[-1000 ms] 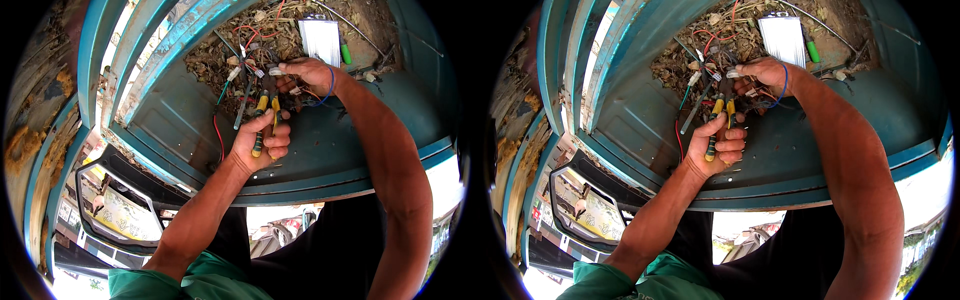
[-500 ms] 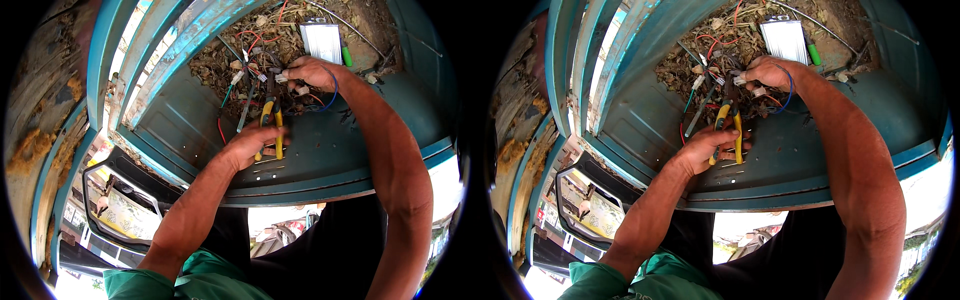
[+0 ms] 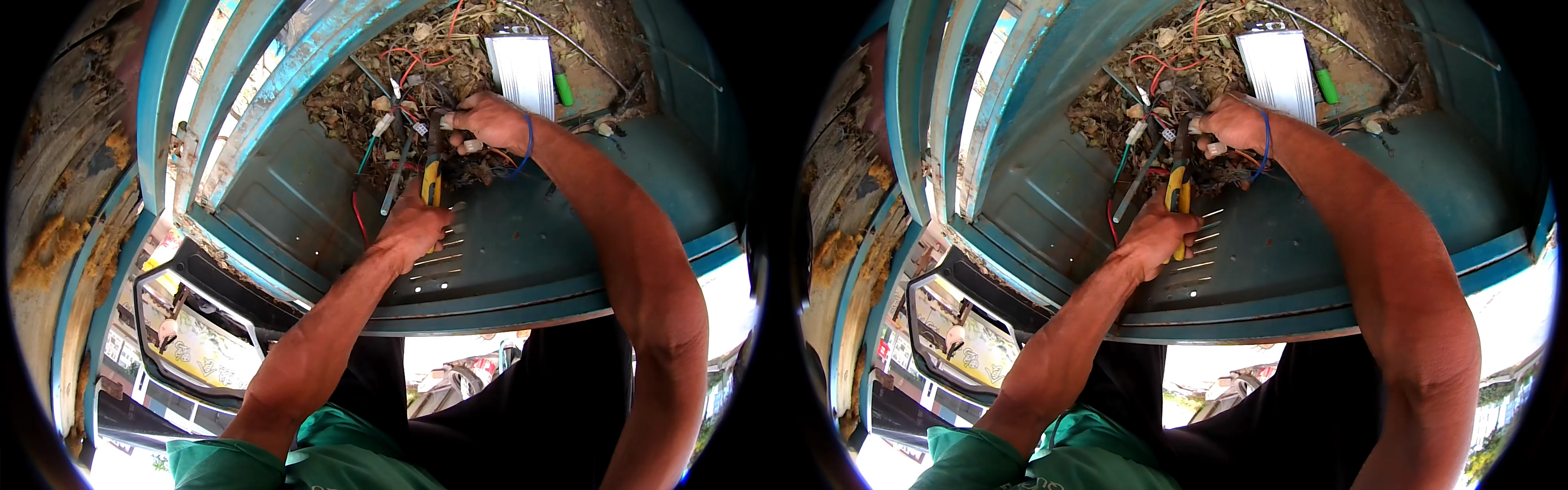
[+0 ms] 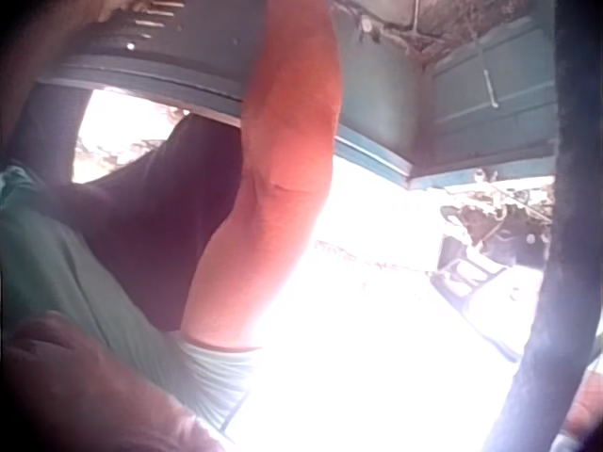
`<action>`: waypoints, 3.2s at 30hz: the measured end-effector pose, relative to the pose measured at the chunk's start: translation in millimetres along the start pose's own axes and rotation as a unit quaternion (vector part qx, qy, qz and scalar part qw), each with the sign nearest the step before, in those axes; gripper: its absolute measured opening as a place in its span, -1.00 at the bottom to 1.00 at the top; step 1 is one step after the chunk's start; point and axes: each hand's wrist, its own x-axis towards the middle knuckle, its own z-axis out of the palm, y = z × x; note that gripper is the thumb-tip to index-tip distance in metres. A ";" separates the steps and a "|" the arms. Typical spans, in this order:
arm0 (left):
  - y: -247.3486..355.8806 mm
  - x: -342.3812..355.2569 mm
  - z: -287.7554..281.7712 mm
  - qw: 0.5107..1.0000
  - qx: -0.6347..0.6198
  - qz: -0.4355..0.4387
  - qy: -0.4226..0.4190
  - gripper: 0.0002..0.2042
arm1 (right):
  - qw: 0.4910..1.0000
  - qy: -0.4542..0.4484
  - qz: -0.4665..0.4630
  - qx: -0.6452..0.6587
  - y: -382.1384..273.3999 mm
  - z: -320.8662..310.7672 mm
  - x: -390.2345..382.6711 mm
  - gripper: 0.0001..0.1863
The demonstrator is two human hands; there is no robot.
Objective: The person works on a vehicle's electrical system, using pliers to cut and strip wires within a cluttered compartment. They manipulate a bundle of wires and a silver electronic module, eventually lifting the module to inspect the connections.
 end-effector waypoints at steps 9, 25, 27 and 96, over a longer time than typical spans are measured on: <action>-26.1 19.0 -3.9 0.972 0.201 0.088 0.088 -0.57 | 0.987 0.002 -0.027 -0.157 1.6 0.2 -0.7 -0.53; -21.3 17.3 -14.3 0.918 0.359 0.098 0.138 -0.50 | 0.931 0.088 -0.009 -0.353 -2.1 20.3 0.4 -0.41; -27.0 21.1 -22.2 0.923 0.332 0.147 0.130 -0.53 | 0.921 0.073 0.010 -0.383 -25.7 27.2 -15.1 -0.37; 1.4 -38.9 -29.1 0.823 -0.309 -0.014 -0.477 -0.34 | 0.985 0.161 -0.066 -0.012 -70.6 -38.5 -35.1 -0.55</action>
